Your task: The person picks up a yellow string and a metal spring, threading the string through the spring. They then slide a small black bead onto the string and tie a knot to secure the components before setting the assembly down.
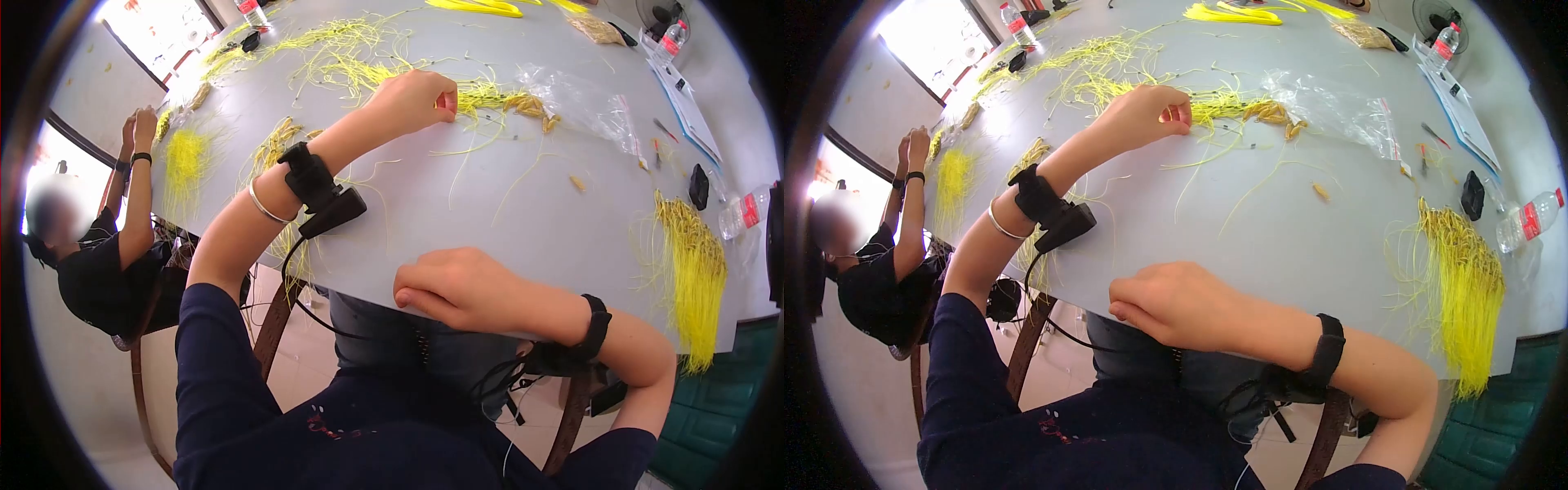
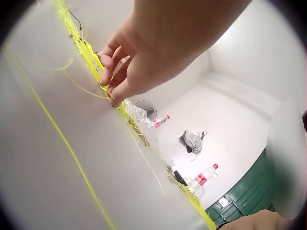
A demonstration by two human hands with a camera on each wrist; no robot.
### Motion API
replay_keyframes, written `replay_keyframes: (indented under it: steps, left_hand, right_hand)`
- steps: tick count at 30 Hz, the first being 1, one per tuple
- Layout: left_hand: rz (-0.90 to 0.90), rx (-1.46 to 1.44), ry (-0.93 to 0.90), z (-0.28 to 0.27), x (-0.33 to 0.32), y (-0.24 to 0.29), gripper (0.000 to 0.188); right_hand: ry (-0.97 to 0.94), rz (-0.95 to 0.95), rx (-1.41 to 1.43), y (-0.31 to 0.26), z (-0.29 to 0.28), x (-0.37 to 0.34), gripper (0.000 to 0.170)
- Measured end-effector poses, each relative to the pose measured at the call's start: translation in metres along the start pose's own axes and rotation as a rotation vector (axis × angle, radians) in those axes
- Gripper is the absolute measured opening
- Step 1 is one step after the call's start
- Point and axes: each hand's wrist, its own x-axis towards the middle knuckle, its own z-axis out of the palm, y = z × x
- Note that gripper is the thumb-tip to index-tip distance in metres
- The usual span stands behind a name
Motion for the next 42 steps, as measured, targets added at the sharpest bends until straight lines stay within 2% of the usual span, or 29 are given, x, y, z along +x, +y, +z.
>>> replay_keyframes:
  steps: [3,7,9,10,12,16,18,19,21,23,25,30,33,34,36,38,39,41,42]
  left_hand:
    - [0.051,0.072,0.098,0.003,-0.005,0.001,0.014]
    - [0.028,0.060,0.057,0.002,-0.010,0.004,0.012]
    - [0.185,0.090,0.193,0.008,-0.010,-0.004,0.012]
    - [0.187,0.091,0.193,0.008,-0.009,-0.006,0.012]
    - [0.131,0.134,0.037,0.007,-0.005,-0.007,0.011]
    - [0.100,0.137,0.050,0.002,-0.016,0.005,0.012]
    - [0.113,-0.115,0.221,-0.003,-0.024,0.015,0.010]
    - [0.112,-0.116,0.221,-0.004,-0.027,0.018,0.010]
    - [0.118,-0.503,0.306,-0.001,-0.032,0.020,0.008]
    - [0.121,-0.620,0.267,0.004,-0.035,0.019,0.009]
    - [0.118,-0.741,0.225,0.010,-0.038,0.019,0.010]
    - [0.226,-0.716,0.212,0.020,-0.038,0.016,0.010]
    - [0.230,-0.777,0.205,0.023,-0.038,0.017,0.009]
    - [0.229,-0.778,0.204,0.023,-0.038,0.016,0.009]
    - [0.236,-0.968,0.149,0.024,-0.037,0.017,0.009]
    - [0.222,-0.968,0.140,0.021,-0.038,0.019,0.008]
    - [0.208,-0.966,0.133,0.020,-0.039,0.019,0.008]
    - [0.197,-0.922,0.153,0.020,-0.039,0.016,0.008]
    - [0.186,-0.877,0.175,0.020,-0.038,0.014,0.009]
  right_hand:
    - [0.013,-0.011,-0.007,0.000,0.000,-0.001,0.016]
    - [-0.024,0.026,-0.050,-0.002,-0.001,-0.001,0.010]
    - [-0.035,0.031,-0.046,-0.001,-0.001,0.000,0.011]
    - [-0.034,0.032,-0.047,-0.001,-0.001,0.000,0.011]
    - [0.001,0.032,0.028,0.001,0.000,0.001,0.017]
    - [0.036,0.043,0.199,-0.003,-0.006,0.000,0.013]
    - [0.153,0.211,0.266,-0.010,-0.015,0.000,0.012]
    - [0.152,0.212,0.267,-0.010,-0.017,0.002,0.012]
    - [0.566,0.373,0.456,-0.007,-0.024,0.005,0.015]
    - [0.769,0.365,0.516,0.009,-0.033,0.006,0.019]
    - [0.862,0.366,0.485,0.019,-0.047,0.008,0.019]
    - [0.882,0.442,0.531,0.040,-0.059,0.009,0.019]
    - [0.834,0.477,0.517,0.042,-0.059,0.010,0.019]
    - [0.823,0.481,0.459,0.041,-0.059,0.011,0.018]
    - [0.812,0.489,0.402,0.044,-0.059,0.010,0.017]
    - [0.736,0.475,0.201,0.051,-0.060,0.008,0.013]
    - [0.737,0.477,0.203,0.054,-0.060,0.007,0.013]
    - [0.746,0.438,-0.025,0.058,-0.060,0.006,0.010]
    - [0.746,0.438,-0.024,0.059,-0.060,0.006,0.010]
